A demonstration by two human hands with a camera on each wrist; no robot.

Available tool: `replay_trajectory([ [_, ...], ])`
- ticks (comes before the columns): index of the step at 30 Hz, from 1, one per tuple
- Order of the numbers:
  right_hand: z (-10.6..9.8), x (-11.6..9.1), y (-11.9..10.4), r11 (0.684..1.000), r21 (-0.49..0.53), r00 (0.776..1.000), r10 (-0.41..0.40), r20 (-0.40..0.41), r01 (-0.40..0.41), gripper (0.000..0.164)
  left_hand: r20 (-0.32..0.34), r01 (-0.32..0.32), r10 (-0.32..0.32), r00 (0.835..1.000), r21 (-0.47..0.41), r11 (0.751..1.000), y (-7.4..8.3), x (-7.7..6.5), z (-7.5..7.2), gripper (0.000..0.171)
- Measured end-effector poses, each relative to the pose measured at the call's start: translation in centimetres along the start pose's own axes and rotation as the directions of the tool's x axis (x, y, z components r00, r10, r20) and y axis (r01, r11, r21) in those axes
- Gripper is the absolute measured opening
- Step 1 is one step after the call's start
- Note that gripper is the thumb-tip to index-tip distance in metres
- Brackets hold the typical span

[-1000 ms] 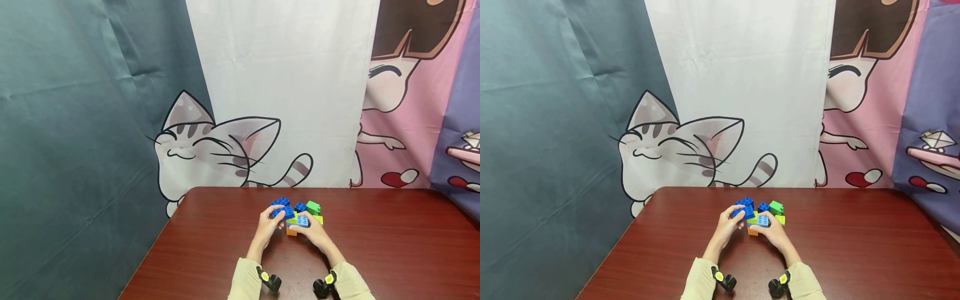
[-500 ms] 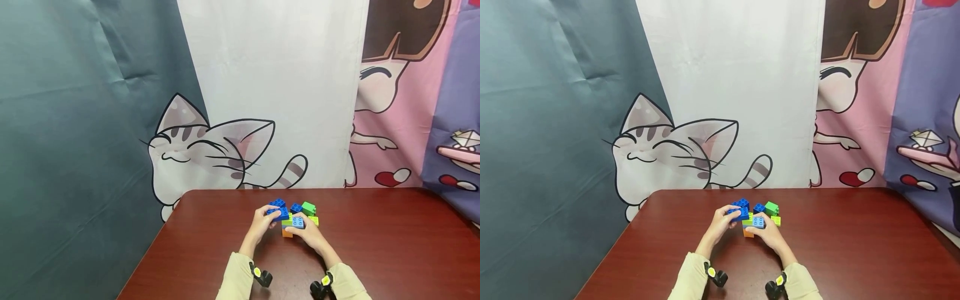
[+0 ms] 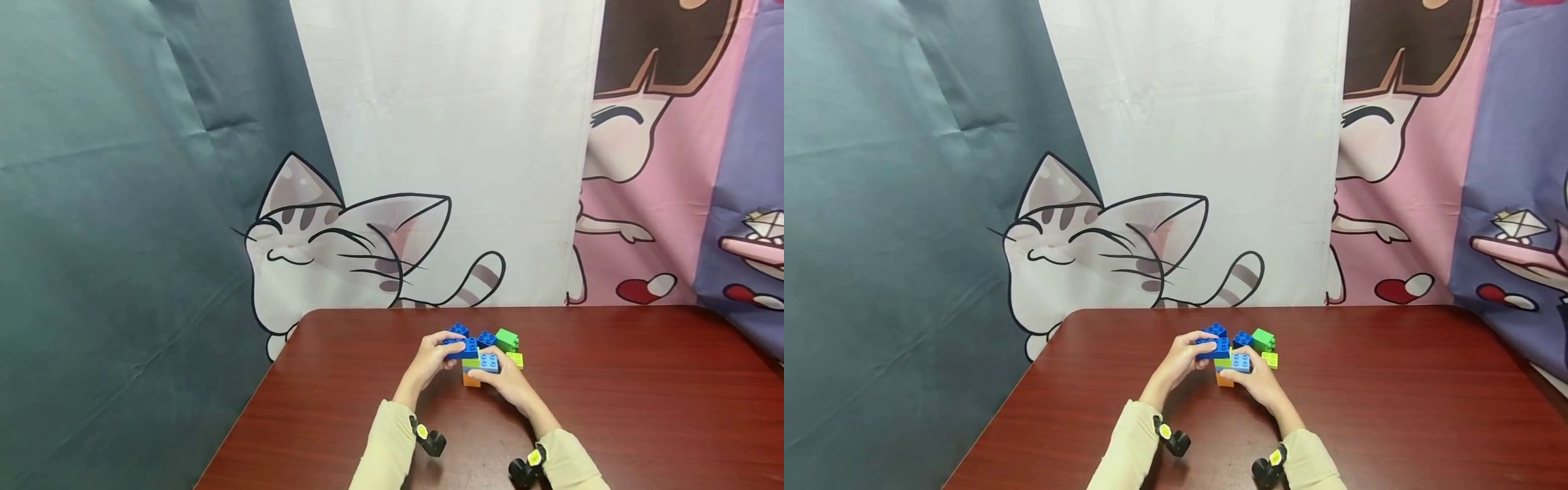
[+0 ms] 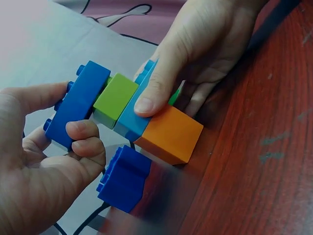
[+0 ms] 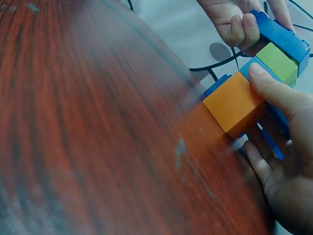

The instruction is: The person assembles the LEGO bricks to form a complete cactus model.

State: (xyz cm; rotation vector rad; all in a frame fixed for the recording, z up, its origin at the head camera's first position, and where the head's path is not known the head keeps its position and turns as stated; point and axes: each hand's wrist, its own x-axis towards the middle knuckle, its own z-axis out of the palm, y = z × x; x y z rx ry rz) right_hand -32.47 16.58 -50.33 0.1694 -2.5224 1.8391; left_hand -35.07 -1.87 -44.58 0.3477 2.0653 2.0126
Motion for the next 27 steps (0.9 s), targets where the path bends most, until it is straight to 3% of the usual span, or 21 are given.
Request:
replay_trajectory([
  [11,0.02,-0.07,0.03,1.0,-0.011,1.0,-0.002,-0.001,0.002,0.049,0.066,0.001,-0.003,0.998,0.028,1.0,0.38,0.35,-0.18,0.03],
  [27,-0.06,-0.03,0.11,1.0,-0.028,1.0,0.01,0.004,-0.01,0.051,0.023,0.019,-0.02,1.0,0.057,0.998,0.39,0.44,0.07,0.027],
])
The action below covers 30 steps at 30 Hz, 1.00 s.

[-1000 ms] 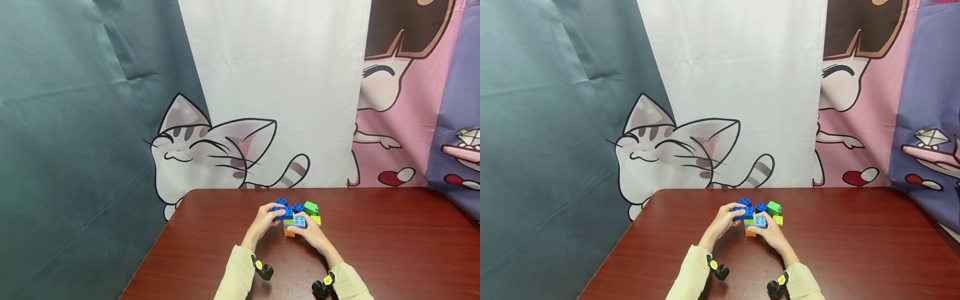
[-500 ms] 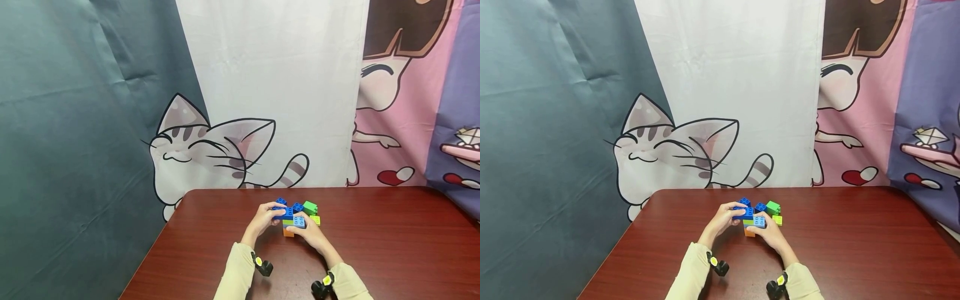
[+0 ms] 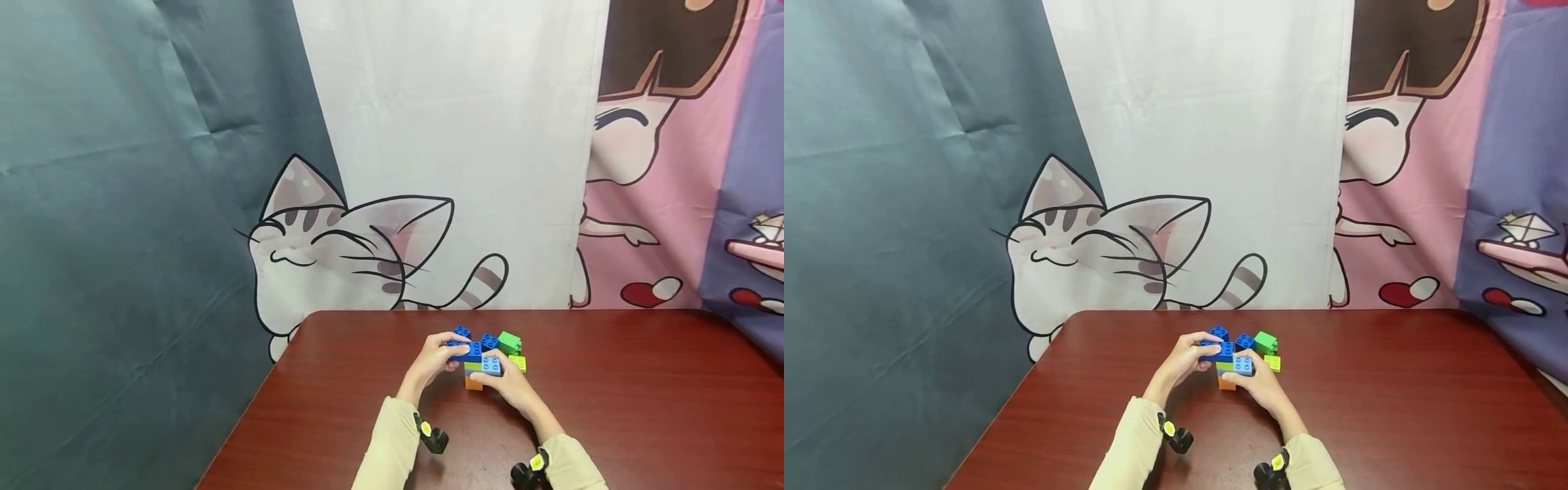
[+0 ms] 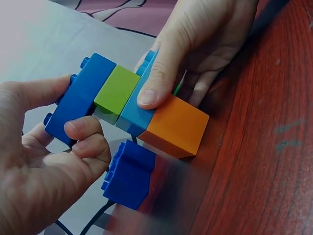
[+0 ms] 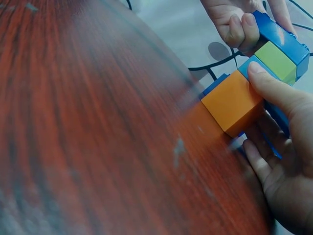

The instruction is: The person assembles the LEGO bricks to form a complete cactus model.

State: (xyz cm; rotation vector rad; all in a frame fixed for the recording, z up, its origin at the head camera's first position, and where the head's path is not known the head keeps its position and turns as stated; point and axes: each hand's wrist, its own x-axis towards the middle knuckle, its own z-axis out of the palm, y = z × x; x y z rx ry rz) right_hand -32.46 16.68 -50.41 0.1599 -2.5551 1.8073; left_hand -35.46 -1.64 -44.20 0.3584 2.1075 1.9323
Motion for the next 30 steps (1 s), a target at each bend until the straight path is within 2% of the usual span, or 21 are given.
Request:
replay_trajectory([
  [11,-0.1,0.02,-0.23,1.0,-0.008,1.0,0.03,0.003,-0.03,0.052,-0.019,0.016,-0.016,1.0,0.011,1.0,0.04,-0.1,0.09,0.025],
  [21,-0.33,-0.1,-0.07,0.998,0.018,0.998,0.063,0.01,-0.064,0.054,0.001,-0.005,0.005,1.0,-0.029,1.0,-0.47,0.12,0.61,0.028],
  [30,-0.24,-0.03,-0.18,0.996,0.043,0.996,0.082,0.022,-0.083,0.056,0.005,0.01,-0.01,1.0,-0.033,0.999,-0.61,0.24,0.51,0.028],
])
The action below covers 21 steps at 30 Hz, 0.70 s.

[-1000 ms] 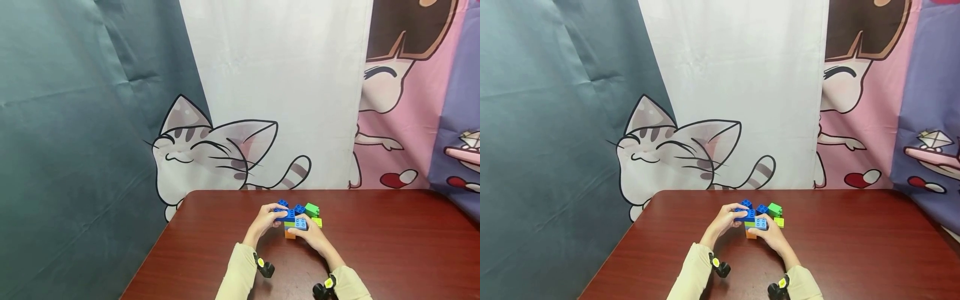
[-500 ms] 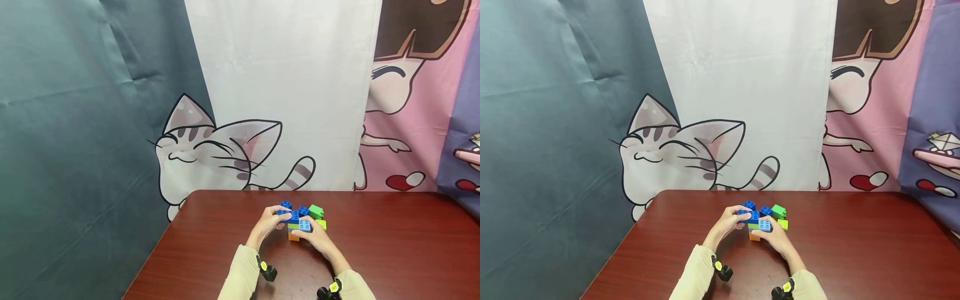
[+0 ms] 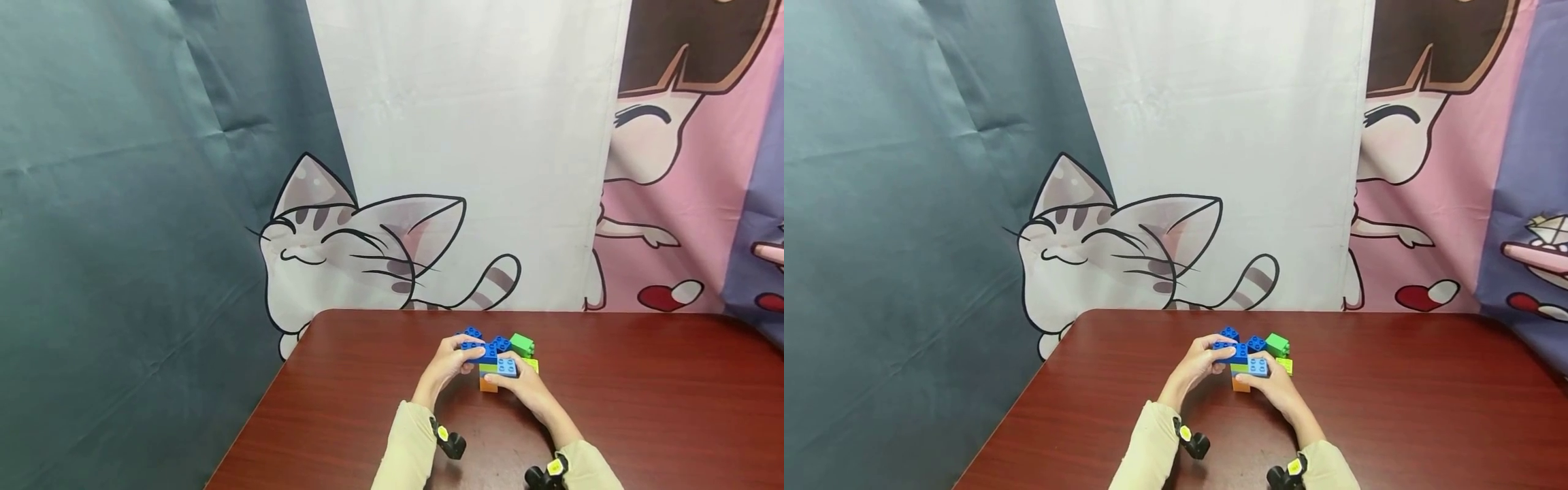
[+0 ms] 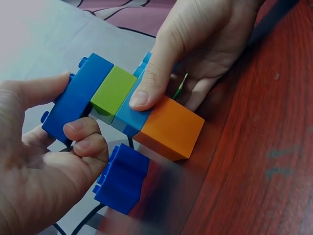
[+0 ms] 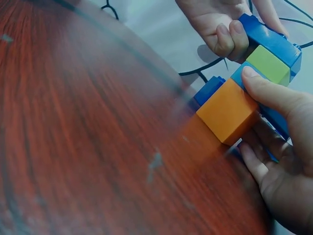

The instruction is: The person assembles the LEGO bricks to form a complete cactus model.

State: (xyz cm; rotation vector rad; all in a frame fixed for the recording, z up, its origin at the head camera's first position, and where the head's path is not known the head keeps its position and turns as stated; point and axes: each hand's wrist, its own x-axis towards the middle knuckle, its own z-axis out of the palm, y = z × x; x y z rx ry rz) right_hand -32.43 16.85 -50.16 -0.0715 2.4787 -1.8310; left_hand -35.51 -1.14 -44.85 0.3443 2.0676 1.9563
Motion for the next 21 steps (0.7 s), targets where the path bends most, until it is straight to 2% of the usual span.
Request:
replay_trajectory([
  [7,0.0,-0.1,0.3,0.999,0.04,1.0,0.007,0.008,-0.007,0.056,0.007,0.022,-0.021,1.0,-0.053,0.998,-0.5,-0.2,0.2,0.028],
  [16,0.1,0.0,0.4,0.999,0.048,1.0,0.009,-0.03,-0.008,0.055,0.003,-0.001,0.002,1.0,-0.125,0.992,-0.9,-0.3,0.7,0.031],
  [21,0.1,0.1,0.4,0.998,0.059,0.999,0.004,-0.036,-0.002,0.054,-0.039,-0.025,0.019,0.999,-0.166,0.986,-1.1,-0.3,1.0,0.033],
])
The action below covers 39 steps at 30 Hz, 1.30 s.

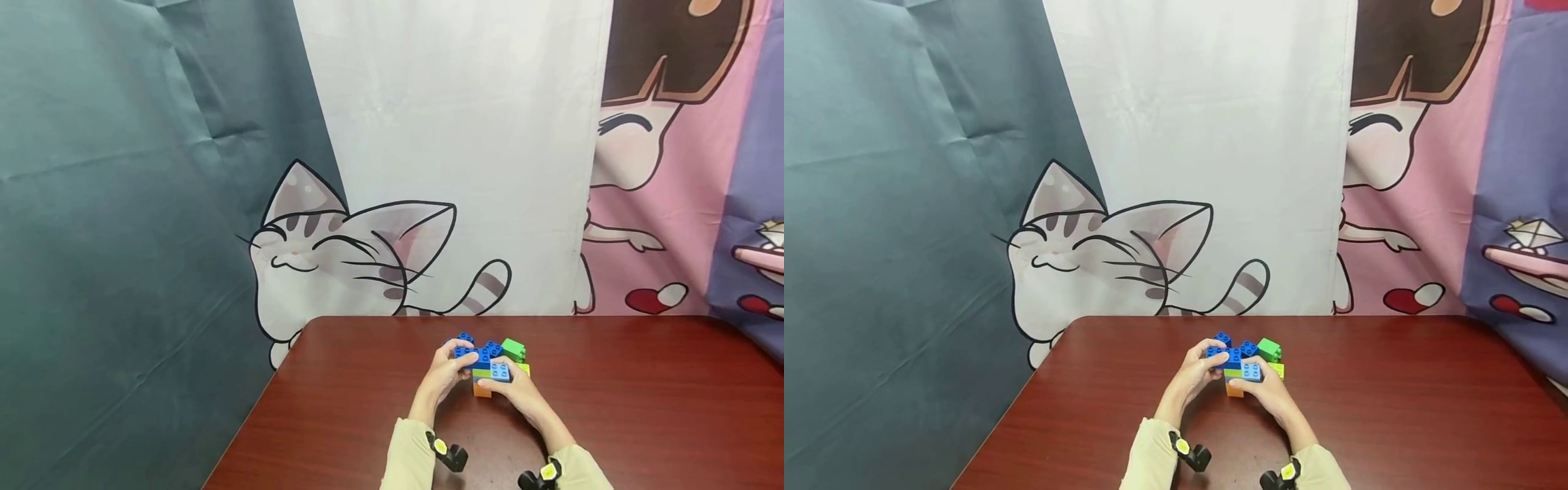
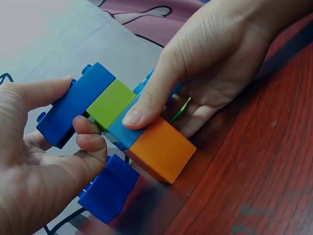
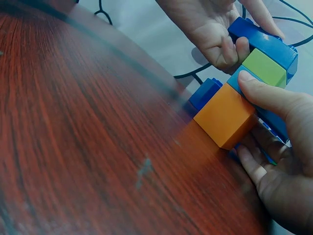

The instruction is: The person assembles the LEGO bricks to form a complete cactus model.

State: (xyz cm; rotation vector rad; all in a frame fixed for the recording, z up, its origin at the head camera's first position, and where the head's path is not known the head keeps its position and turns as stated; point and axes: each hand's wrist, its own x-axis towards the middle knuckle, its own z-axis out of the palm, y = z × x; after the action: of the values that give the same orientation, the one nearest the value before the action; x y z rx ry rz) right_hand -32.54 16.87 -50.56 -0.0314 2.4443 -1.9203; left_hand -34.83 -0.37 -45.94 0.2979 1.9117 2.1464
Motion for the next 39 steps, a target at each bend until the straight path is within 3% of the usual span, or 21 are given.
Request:
replay_trajectory([
  [5,0.3,0.0,0.1,1.0,0.03,1.0,0.007,-0.001,-0.007,0.051,-0.023,-0.044,0.043,0.999,-0.062,0.997,-0.7,0.0,0.1,0.032],
  [18,0.1,0.1,-0.4,0.999,0.028,1.0,0.023,-0.001,-0.023,0.051,0.022,-0.083,0.087,0.996,-0.123,0.989,-1.1,0.4,0.1,0.037],
  [26,0.1,0.1,-0.4,0.999,0.045,1.0,0.024,-0.013,-0.023,0.05,-0.007,-0.092,0.092,0.996,-0.203,0.975,-1.8,0.6,0.3,0.033],
  [33,-0.1,0.1,-0.3,0.999,0.033,1.0,0.012,-0.011,-0.012,0.051,-0.025,-0.104,0.101,0.995,-0.224,0.969,-2.1,0.8,0.6,0.039],
  [39,0.0,0.2,-0.3,0.999,0.036,1.0,0.007,0.001,-0.007,0.051,-0.057,-0.12,0.109,0.992,-0.259,0.958,-2.2,0.9,0.4,0.033],
])
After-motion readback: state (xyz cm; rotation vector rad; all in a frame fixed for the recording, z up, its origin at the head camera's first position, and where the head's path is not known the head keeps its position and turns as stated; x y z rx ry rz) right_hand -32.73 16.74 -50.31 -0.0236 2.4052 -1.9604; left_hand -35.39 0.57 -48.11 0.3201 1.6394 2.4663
